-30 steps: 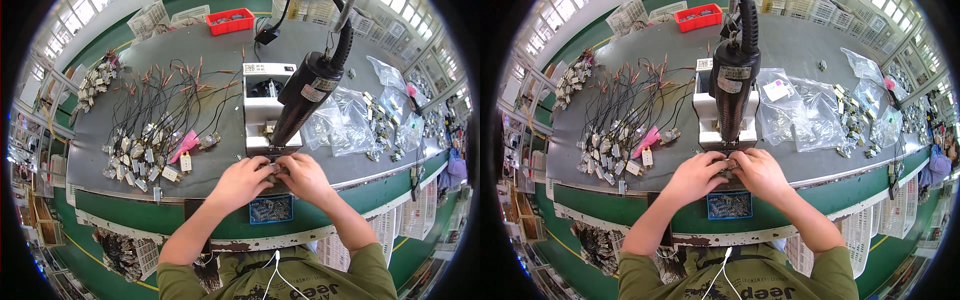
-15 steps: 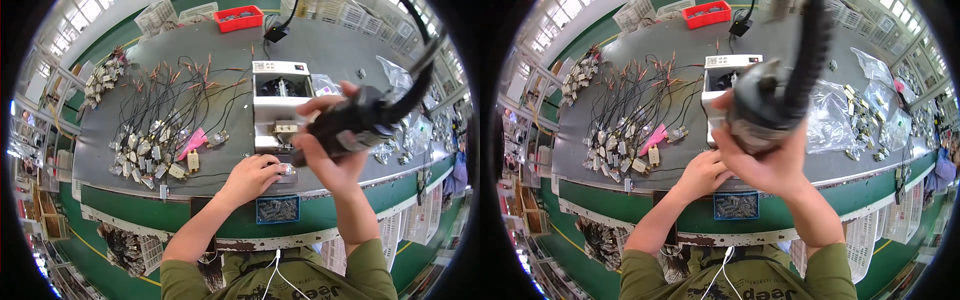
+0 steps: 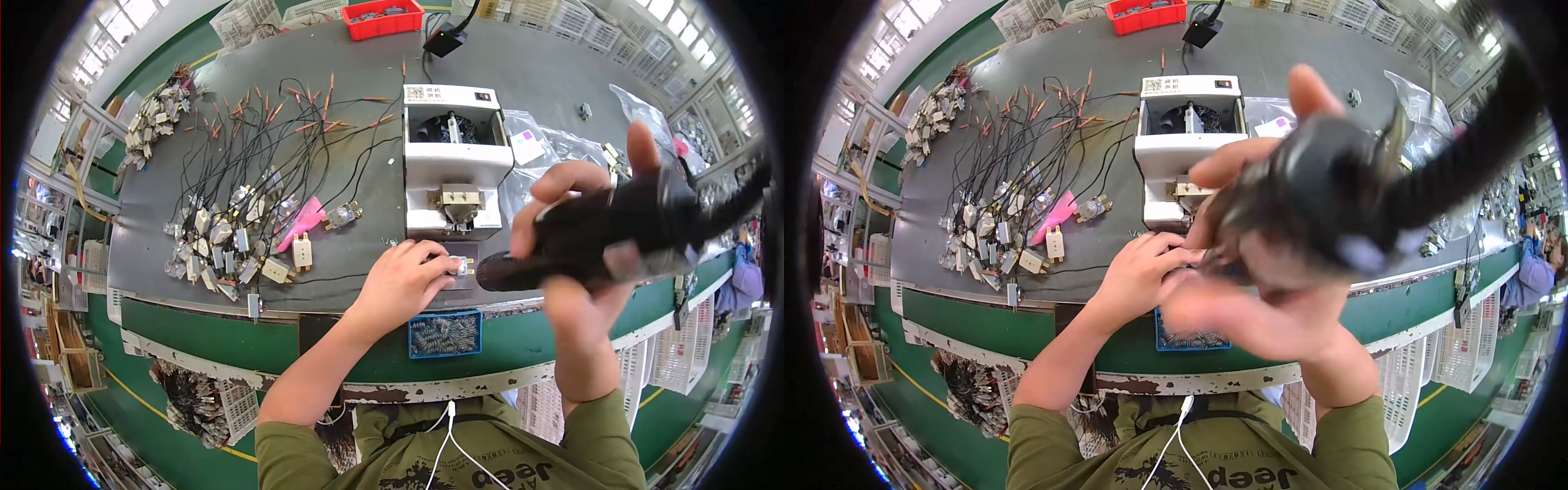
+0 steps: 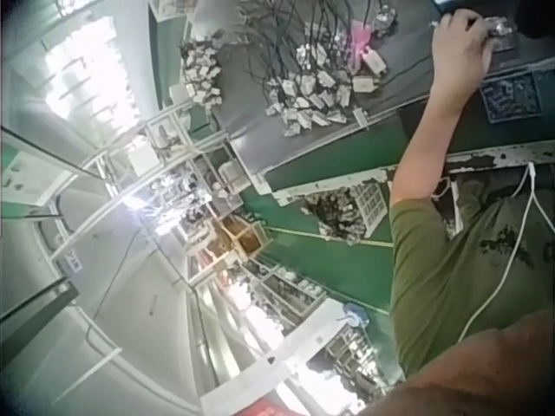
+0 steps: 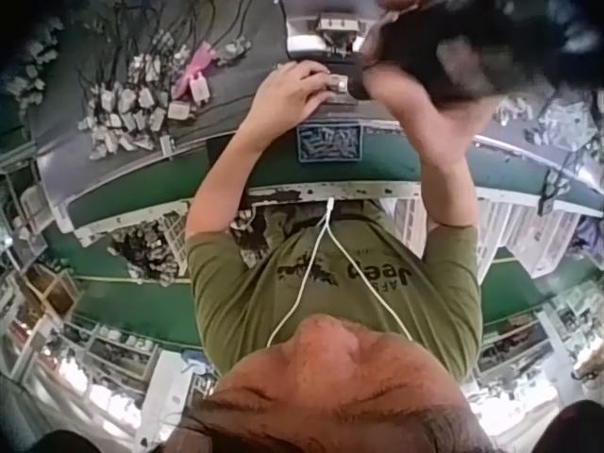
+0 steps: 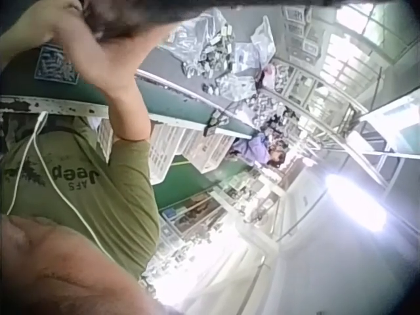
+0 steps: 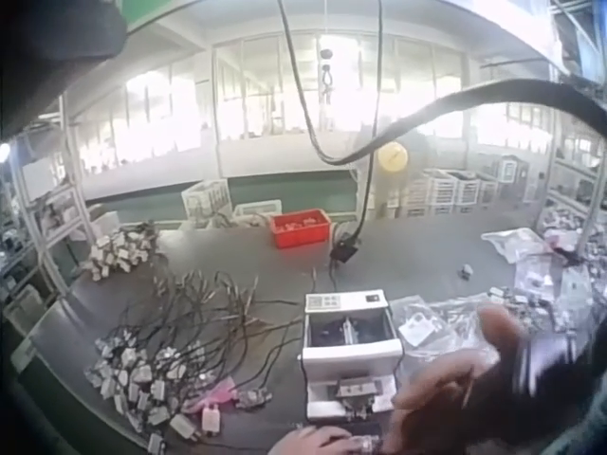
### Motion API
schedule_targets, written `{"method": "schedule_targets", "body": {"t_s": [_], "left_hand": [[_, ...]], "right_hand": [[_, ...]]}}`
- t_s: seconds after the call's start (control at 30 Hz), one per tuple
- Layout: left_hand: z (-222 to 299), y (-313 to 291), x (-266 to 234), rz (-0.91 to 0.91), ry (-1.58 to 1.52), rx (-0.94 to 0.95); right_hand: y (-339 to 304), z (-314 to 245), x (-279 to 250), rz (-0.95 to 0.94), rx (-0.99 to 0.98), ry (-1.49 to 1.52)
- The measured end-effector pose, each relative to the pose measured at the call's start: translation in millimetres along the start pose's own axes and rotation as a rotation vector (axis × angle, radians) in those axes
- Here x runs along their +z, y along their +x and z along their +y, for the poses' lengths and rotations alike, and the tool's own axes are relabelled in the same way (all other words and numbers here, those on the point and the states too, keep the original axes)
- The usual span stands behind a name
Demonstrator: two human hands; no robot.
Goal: Assembling wire harnesses to circuit boards using a power assembly tool on a factory production line.
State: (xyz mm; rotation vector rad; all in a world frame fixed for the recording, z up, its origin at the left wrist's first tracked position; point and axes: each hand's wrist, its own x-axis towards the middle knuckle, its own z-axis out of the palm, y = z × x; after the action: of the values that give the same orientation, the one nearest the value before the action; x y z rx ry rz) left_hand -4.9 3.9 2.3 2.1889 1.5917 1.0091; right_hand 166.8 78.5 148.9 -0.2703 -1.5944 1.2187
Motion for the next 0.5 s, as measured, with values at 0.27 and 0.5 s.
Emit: {"method": "schedule_targets", "body": {"t_s": [0.27,0.5], "left_hand": [[2,0,2,-0.031,0.017,-0.041],[2,0,1,-0.048,0.029,-0.039]], "right_hand": [[-24,45,-2,0.146,0.022,-0.074],[-27,61,-5,0.094,-0.006,-0.101]]}}
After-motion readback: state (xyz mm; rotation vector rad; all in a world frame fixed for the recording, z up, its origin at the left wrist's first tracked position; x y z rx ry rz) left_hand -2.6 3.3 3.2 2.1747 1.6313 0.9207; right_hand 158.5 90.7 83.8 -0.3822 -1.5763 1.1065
